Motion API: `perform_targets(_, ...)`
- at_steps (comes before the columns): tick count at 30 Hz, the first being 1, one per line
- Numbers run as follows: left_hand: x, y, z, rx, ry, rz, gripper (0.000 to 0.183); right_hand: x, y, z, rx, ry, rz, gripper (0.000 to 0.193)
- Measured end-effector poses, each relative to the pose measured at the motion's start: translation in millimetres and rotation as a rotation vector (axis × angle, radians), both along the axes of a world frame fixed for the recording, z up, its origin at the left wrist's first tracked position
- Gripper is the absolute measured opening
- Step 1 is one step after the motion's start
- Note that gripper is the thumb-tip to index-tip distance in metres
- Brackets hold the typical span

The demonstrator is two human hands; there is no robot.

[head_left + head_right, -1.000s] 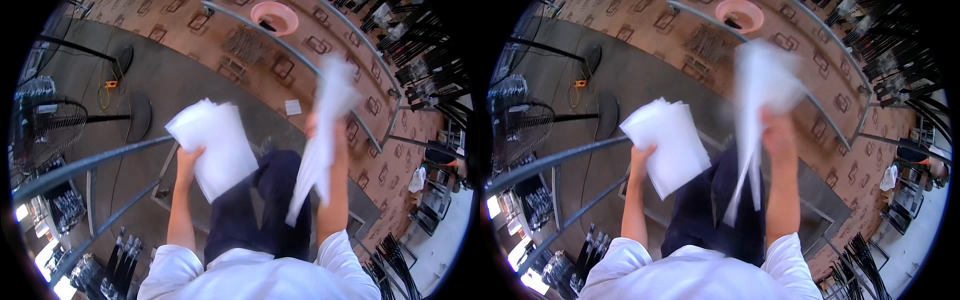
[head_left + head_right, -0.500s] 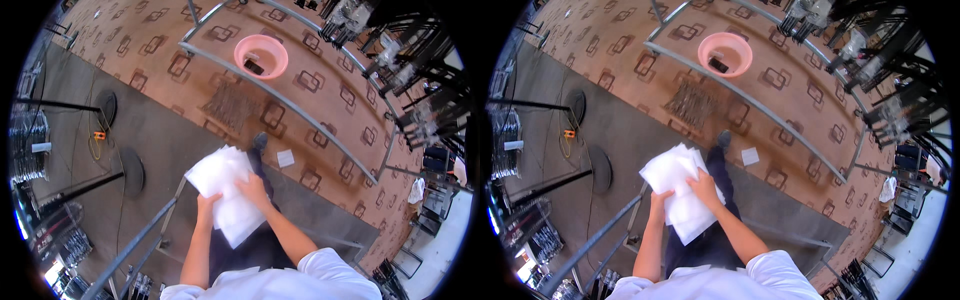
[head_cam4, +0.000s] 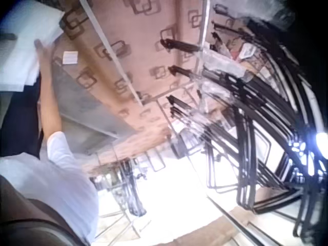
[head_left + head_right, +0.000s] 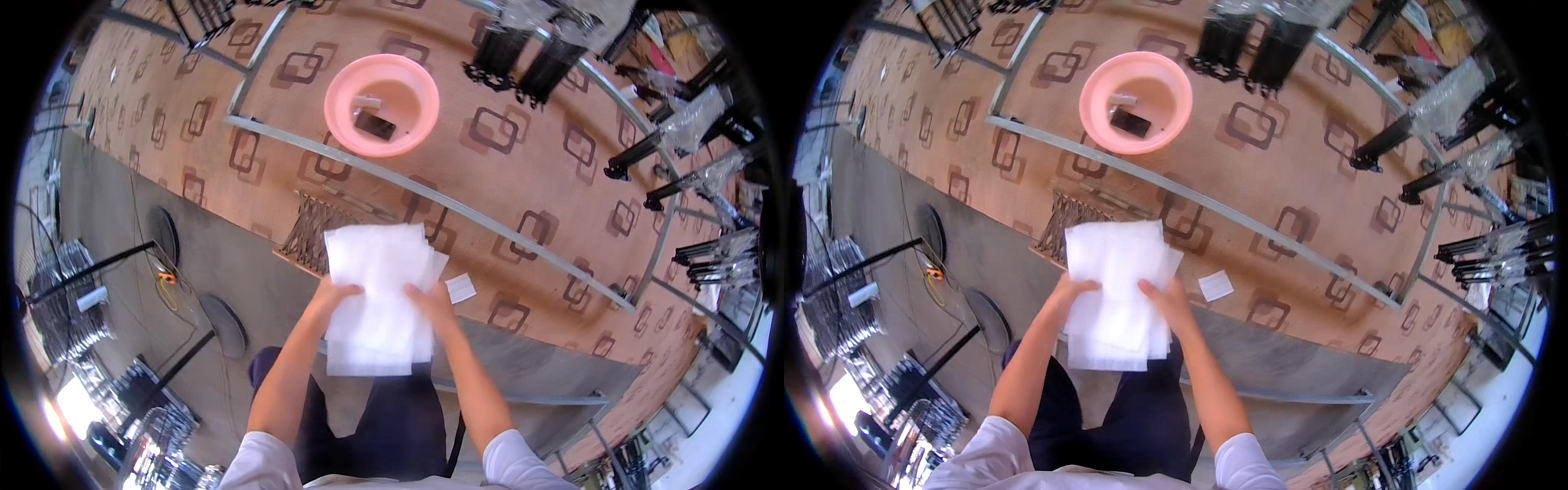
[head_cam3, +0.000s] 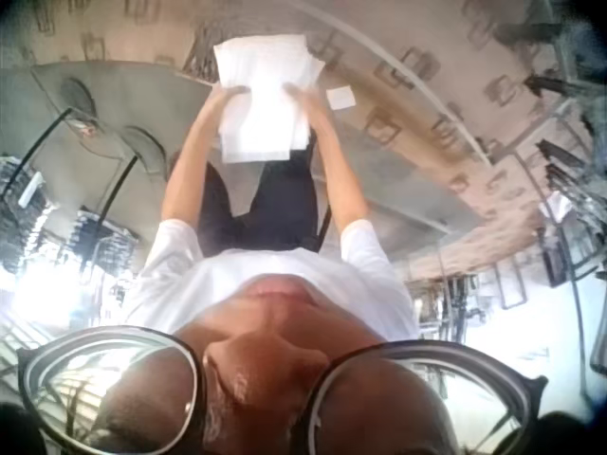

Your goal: The person cuts several foam sheets using scissors and then wraps them around the joints of metal frames hanging on a rack, securing the foam with clear adhesive tape.

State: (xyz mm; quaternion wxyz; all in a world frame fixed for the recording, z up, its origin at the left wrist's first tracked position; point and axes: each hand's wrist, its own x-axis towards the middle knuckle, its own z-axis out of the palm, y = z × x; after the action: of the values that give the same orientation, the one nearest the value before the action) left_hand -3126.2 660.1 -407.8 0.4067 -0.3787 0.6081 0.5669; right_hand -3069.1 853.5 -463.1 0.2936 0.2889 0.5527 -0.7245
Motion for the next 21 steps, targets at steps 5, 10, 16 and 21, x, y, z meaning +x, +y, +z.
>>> perform_targets(5, -50, 26, -27, -0.024, 0.098, 0.008, 0.036, -14, 22, -15, 0.092, 0.109, -0.295, 0.044)
perform_targets(10, -94, 31, -89, 0.216, 0.19, 0.341, 0.047, -34, 14, -33, -0.189, 0.113, -0.526, 0.061)
perform_targets(16, -195, 31, -162, 0.356, 0.246, 0.405, 0.047, -91, 19, -69, -0.142, 0.171, -0.631, 0.059)
perform_targets(21, -324, 46, -250, 0.4, 0.388, 0.374, 0.042, -86, 45, -124, 0.061, 0.18, -0.907, 0.05)
